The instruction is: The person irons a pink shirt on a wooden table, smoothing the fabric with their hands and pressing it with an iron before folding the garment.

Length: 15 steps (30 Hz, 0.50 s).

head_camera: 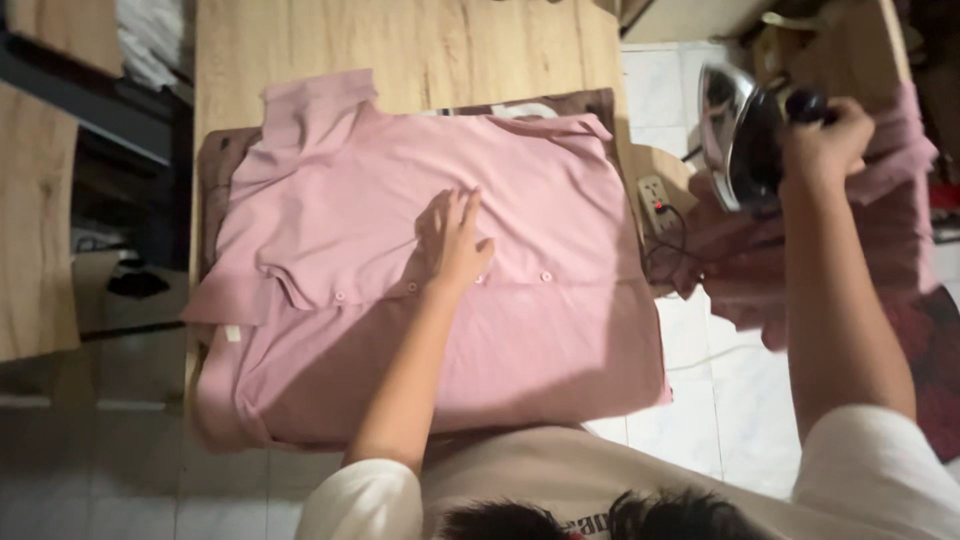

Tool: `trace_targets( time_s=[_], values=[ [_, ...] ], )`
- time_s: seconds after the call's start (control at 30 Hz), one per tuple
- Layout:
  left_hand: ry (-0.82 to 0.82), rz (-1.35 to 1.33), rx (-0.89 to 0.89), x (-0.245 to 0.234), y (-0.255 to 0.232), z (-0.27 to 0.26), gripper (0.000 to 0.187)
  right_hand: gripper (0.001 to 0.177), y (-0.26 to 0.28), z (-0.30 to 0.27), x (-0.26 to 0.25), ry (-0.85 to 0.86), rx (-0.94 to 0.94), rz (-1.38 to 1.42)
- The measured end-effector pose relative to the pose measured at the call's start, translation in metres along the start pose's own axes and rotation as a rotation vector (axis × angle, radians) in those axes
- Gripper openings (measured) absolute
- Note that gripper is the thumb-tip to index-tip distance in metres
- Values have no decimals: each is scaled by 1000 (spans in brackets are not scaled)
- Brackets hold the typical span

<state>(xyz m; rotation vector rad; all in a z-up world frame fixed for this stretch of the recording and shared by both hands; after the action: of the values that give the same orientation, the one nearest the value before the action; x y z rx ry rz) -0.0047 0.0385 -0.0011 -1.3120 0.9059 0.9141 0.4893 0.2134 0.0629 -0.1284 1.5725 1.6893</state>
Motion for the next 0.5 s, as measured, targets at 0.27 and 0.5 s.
trace_targets(
  time_s=[0.27,0.5],
  values=[
    [-91,-227,274,2,-14,-90,62,35,11,-160,-116,154,9,-354],
    [43,-300,348,-4,-18,-154,57,41,28,-275,-155,331,245,-539]
  ],
)
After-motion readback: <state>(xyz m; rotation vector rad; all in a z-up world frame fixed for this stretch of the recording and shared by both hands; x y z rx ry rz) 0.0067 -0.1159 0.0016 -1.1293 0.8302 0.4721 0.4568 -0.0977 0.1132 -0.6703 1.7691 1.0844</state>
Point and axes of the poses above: each hand's wrist, its own z-axis towards the middle knuckle, its own x-axis out of the palm, y = z × x, the point moved 5 cm from there along z, towards the middle knuckle, and after that the axes turned 7 degrees about y, right-handed, at the moved point
